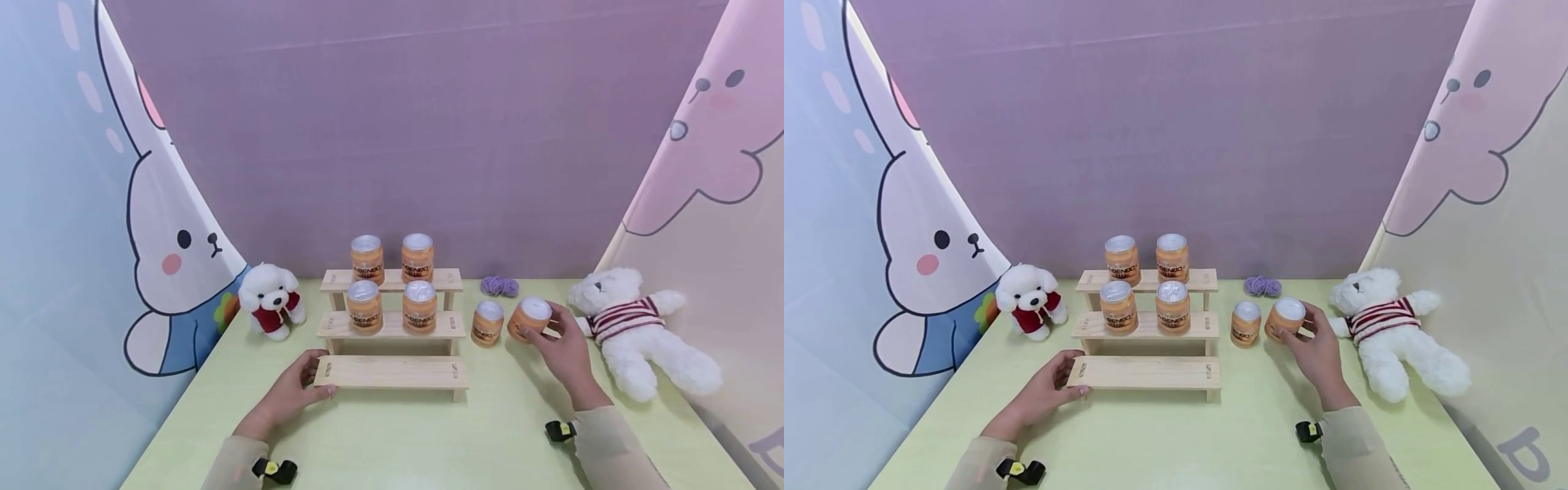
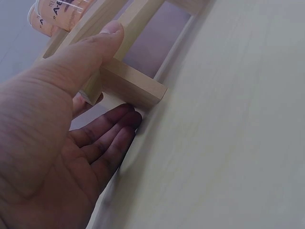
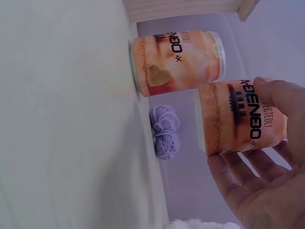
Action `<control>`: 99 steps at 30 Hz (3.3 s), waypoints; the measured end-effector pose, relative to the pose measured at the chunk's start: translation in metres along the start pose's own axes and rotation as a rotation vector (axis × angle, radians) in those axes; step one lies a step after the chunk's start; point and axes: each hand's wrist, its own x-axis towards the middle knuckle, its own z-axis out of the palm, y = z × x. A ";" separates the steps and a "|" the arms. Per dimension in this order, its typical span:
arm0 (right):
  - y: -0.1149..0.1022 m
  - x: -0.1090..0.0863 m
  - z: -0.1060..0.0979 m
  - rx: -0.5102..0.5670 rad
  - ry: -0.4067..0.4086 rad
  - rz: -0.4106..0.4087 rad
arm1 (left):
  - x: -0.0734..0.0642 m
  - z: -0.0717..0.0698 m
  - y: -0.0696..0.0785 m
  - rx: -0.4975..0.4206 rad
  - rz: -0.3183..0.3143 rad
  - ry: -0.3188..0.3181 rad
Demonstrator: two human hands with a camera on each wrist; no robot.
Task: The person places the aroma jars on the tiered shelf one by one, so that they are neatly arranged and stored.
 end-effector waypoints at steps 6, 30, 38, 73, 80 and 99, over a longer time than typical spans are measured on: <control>-0.008 -0.002 -0.001 0.021 0.034 -0.025 | -0.001 -0.001 -0.001 0.001 0.007 -0.002; -0.047 -0.009 -0.009 -0.017 0.067 -0.102 | 0.000 -0.001 0.002 0.012 0.003 -0.006; -0.068 -0.015 -0.005 -0.011 0.013 -0.159 | -0.002 0.000 0.002 0.013 0.010 -0.007; -0.124 -0.053 0.053 0.052 -0.305 -0.258 | -0.001 0.000 0.000 0.034 0.027 -0.002; -0.127 -0.059 0.070 0.092 -0.367 -0.261 | -0.001 0.000 -0.001 0.015 0.013 -0.010; -0.129 -0.075 0.122 0.114 -0.446 -0.158 | -0.001 0.000 -0.002 0.020 0.022 -0.010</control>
